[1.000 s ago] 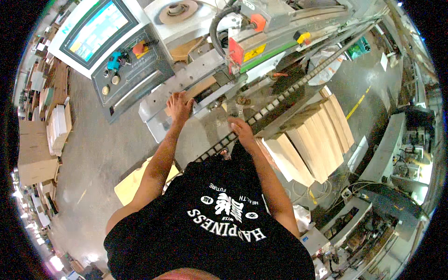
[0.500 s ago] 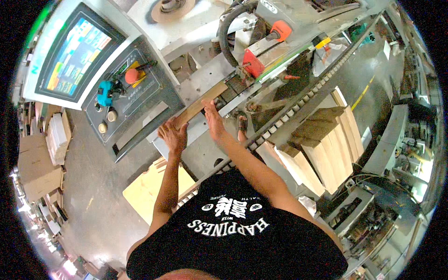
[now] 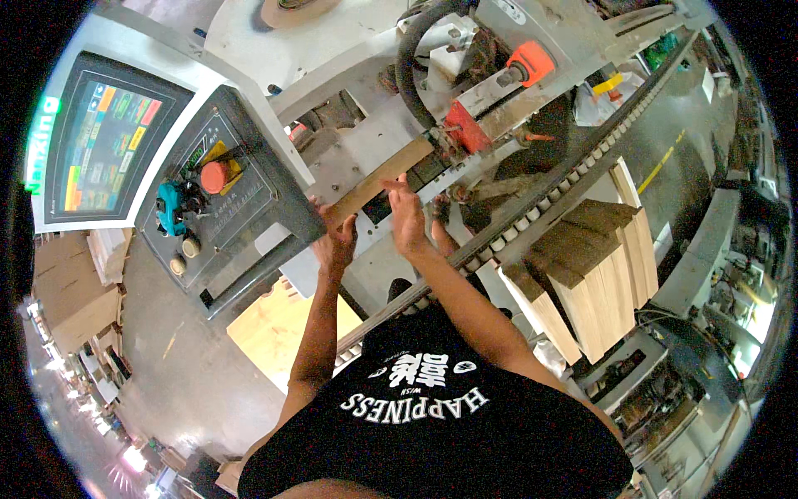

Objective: The person picks up wooden planks from a stack and feeds them one by one into a woodworking machine. The planks are guided through the machine's rollers and exit on the other side. The person repeats this process for multiple planks.

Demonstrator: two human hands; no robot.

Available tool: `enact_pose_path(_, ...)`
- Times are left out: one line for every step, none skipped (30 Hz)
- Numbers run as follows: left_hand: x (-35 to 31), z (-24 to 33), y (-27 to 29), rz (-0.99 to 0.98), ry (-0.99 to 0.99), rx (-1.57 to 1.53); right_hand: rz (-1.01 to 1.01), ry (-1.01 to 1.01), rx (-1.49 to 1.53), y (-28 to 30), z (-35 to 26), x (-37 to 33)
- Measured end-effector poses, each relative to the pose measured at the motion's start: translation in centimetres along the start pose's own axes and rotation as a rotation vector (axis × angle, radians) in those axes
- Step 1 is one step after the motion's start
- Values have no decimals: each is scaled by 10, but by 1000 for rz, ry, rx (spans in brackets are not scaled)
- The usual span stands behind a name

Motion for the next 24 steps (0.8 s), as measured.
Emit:
enact_pose_path(2, 2, 0, -8, 11, -49, 49, -24, -3, 3, -2, 2)
enact_pose_path(5, 5, -1, -1, 27, -96, 52, 3, -6, 3, -7, 3)
enact_pose_path(13, 10, -1, 8, 41, -142, 53, 32, -9, 6, -12, 5)
enact_pose_path(19, 15, -2, 64, 2, -158, 56, 62, -11, 8, -17, 6)
enact_pose_path(23, 22, -2, 113, -36, -173, 127, 37, 23, 19, -13, 10)
enact_pose_path(25, 25, -4, 126, -60, -162, 117, 53, 12, 19, -18, 11)
enact_pose_path(27, 28, -5, 137, -86, -152, 108, 68, 1, 20, -22, 12)
enact_pose_path(29, 31, -7, 148, -112, -143, 100, 85, -10, 20, -26, 12)
enact_pose_path(32, 34, -10, 184, -102, -219, 120, 85, -41, 23, -30, 15)
enact_pose_path(36, 37, -14, 156, -103, -163, 128, 110, -42, 24, -34, 16)
enact_pose_path(41, 40, -19, 128, -104, -107, 137, 136, -42, 25, -38, 17)
enact_pose_path(50, 49, -23, 101, -115, -60, 161, 160, -63, 38, -42, 24)
enact_pose_path(59, 59, -25, 69, -127, -59, 187, 180, -84, 49, -47, 29)
enact_pose_path(67, 69, -27, 71, -138, -59, 173, 133, -94, 58, -48, 30)
enact_pose_path(71, 76, -32, 70, -140, -56, 156, 76, -104, 57, -51, 26)
enact_pose_path(77, 82, -37, 67, -147, -54, 144, 22, -112, 55, -55, 21)
enact_pose_path(88, 88, -40, 84, -169, -24, 180, 18, -185, 54, -56, 6)
enact_pose_path(96, 97, -45, 95, -188, 0, 164, 32, -228, 47, -61, -13)
enact_pose_path(101, 106, -53, 95, -208, 19, 159, 40, -267, 44, -63, -36)
enact_pose_path(107, 110, -66, 111, -245, 100, 158, 42, -306, 45, -60, -60)
enact_pose_path(114, 121, -72, 118, -275, 106, 211, 117, -430, 56, -61, -83)
enact_pose_path(119, 122, -81, 105, -267, 169, 240, 119, -525, 64, -63, -110)
enact_pose_path(119, 108, -89, 152, -227, 299, 249, 89, -624, 61, -64, -138)
enact_pose_path(125, 108, -92, 123, -215, 216, 293, 80, -713, 66, -72, -169)
Point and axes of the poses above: each hand's wrist, its own x-axis towards the middle knuckle, its own y-axis out of the back of the hand, z = x × y, the point moved 6 cm from there along x, towards the middle knuckle, and after that the axes turned 14 degrees about -y, right-handed, at the moved point
